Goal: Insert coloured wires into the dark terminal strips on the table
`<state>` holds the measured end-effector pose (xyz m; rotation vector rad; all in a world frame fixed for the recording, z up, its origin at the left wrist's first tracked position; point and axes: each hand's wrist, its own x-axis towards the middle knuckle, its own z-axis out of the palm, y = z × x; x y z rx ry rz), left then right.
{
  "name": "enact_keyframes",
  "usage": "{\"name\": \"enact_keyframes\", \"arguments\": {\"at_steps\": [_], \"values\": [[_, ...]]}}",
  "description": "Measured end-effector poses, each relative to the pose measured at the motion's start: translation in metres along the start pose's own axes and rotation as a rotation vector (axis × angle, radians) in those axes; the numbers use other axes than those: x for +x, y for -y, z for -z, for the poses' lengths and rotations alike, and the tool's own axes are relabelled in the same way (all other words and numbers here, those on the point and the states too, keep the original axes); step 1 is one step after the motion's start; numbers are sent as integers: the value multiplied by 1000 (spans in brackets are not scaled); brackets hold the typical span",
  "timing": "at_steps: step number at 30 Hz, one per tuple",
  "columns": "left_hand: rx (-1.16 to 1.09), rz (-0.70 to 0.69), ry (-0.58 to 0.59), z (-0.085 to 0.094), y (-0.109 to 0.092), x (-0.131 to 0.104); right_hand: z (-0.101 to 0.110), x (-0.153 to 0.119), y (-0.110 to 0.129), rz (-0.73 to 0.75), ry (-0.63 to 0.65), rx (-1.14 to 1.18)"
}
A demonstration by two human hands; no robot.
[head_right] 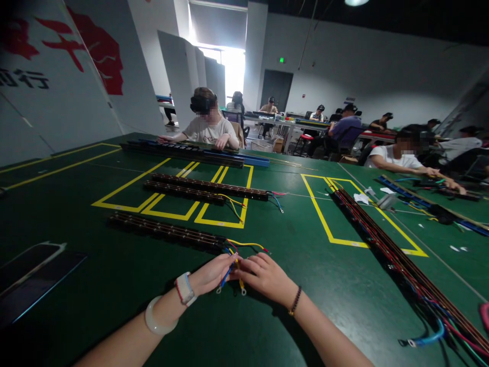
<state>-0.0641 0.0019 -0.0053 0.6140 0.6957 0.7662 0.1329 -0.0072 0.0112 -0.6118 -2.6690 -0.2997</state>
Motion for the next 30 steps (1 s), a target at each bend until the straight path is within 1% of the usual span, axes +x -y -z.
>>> {"name": "enact_keyframes", "arguments": {"at_steps": [3,5,7,9,10,12,13,15,18,21,24,26,28,30], "values": [[-1,12,-20,-1,-2,0,-1,4,2,18,-38,127],[-59,48,19,0,-4,-1,-3,8,-1,-37,-114,258],[-130,79,72,3,-6,-1,-4,16,-5,-164,-228,366],[-159,82,97,5,-6,0,-5,28,-7,-321,-338,413],[-149,72,90,6,-5,0,-5,37,-7,-386,-377,422],[-100,50,44,6,-1,2,-8,59,-7,-455,-413,430],[-72,38,16,6,1,2,-10,72,-6,-464,-410,430],[-29,6,-18,5,4,3,-16,98,-5,-446,-363,405],[5,-37,7,2,5,3,-28,132,-3,-377,-209,327],[4,-54,16,-2,5,3,-39,153,-3,-301,-49,239],[1,-47,2,-4,4,5,-48,161,-3,-260,62,149],[4,-47,-9,-5,3,7,-49,161,-2,-253,94,119],[10,-55,-34,-6,3,8,-46,159,-1,-258,71,124],[27,-61,-38,-7,3,6,-39,151,0,-281,-2,160]]}}
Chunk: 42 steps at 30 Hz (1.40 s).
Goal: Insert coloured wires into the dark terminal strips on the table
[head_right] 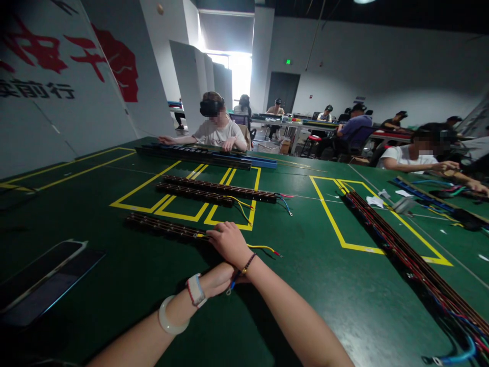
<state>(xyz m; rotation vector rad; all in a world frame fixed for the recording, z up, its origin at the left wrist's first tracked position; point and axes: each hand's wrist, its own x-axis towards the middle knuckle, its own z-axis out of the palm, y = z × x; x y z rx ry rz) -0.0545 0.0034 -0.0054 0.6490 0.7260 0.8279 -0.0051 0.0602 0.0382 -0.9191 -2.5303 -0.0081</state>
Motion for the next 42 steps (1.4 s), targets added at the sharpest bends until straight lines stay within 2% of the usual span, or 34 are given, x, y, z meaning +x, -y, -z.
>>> {"name": "enact_keyframes", "arguments": {"at_steps": [3,7,10,14,16,18,21,23,27,33,37,42], "values": [[51,2,54,1,-1,-5,12,-23,-9,-62,-117,74],[130,38,67,6,-3,-10,20,-74,-40,-160,-200,11],[312,70,4,9,-5,-11,20,-114,-65,-228,-165,-90],[775,103,-94,9,-13,-15,17,-143,-81,-280,-50,-146],[1025,42,-150,8,-19,-19,15,-147,-84,-290,-26,-145],[1215,-105,-202,8,-24,-24,13,-146,-85,-310,-38,-125],[1302,-315,-197,10,-30,-29,11,-144,-87,-354,-65,-78],[1292,-360,-131,14,-32,-29,11,-144,-89,-376,-74,-51],[1250,-386,-28,22,-37,-28,9,-145,-92,-389,-76,-51],[1444,-409,-67,18,-43,-30,6,-146,-92,-388,-90,-17],[1491,-337,-222,12,-45,-29,7,-147,-90,-393,-95,8],[1225,-180,-507,12,-52,-27,10,-147,-87,-407,-94,40]]}}
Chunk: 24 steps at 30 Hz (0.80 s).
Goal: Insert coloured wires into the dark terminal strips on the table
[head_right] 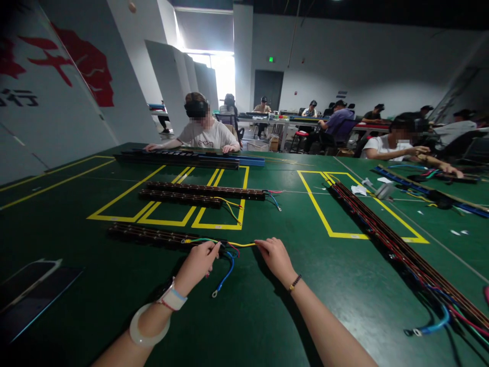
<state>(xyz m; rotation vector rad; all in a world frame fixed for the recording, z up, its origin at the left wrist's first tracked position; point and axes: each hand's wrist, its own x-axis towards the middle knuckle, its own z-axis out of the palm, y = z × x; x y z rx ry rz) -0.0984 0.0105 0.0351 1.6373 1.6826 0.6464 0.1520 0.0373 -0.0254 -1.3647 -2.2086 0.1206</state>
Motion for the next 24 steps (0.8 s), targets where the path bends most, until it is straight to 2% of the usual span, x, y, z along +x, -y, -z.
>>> {"name": "enact_keyframes", "arguments": {"at_steps": [5,10,12,15,20,24], "values": [[-124,19,-130,7,1,5,1,1,1,-9,9,56],[-439,-4,-74,-4,8,13,2,1,3,-5,19,63],[-475,-54,-70,-9,11,14,2,1,3,8,34,58],[-324,-163,-79,-17,12,9,1,1,3,24,53,42],[87,-461,-32,-26,11,-2,1,0,4,24,61,46],[259,-485,27,-29,10,-3,3,1,6,11,73,44]]}}
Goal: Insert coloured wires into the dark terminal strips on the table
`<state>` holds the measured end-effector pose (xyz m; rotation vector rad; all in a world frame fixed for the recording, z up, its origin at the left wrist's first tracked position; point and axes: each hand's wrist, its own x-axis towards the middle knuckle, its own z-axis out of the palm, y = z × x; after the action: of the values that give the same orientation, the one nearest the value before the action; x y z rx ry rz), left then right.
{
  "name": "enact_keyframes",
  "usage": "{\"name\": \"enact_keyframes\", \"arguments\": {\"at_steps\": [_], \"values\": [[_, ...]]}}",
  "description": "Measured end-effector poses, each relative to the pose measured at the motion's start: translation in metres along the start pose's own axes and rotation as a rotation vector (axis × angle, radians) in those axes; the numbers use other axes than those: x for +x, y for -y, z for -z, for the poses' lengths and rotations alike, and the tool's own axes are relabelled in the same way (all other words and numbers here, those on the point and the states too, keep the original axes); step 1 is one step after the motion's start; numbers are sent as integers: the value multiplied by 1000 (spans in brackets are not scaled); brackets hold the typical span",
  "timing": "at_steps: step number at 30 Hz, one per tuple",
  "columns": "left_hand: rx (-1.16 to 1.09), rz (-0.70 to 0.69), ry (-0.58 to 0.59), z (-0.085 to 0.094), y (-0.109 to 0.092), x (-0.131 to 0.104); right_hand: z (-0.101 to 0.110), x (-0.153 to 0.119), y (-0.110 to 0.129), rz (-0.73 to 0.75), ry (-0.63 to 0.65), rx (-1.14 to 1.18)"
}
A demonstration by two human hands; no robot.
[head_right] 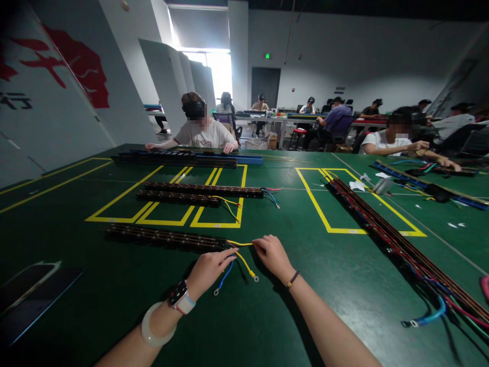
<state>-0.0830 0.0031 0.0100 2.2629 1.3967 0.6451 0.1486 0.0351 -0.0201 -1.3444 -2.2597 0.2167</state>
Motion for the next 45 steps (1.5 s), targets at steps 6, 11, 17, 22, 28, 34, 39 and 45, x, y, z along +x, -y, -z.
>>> {"name": "enact_keyframes", "arguments": {"at_steps": [6,11,17,22,28,34,39,45], "values": [[67,95,41,7,-9,0,5,-4,16,-32,-47,-48],[6,199,61,7,-14,-1,10,-7,31,-38,6,-97],[-587,465,238,-2,-5,2,8,-3,32,-113,122,-11],[-971,542,262,-5,4,6,-1,-4,35,-133,61,73],[-1109,515,272,3,0,3,-5,-5,37,-110,-46,78],[-1327,540,359,4,-9,-1,-5,-9,43,-56,-84,20],[-1425,554,310,-3,-20,-2,1,-15,57,74,-52,-270],[-1460,508,185,-9,-23,1,-7,-26,87,130,-34,-343]]}}
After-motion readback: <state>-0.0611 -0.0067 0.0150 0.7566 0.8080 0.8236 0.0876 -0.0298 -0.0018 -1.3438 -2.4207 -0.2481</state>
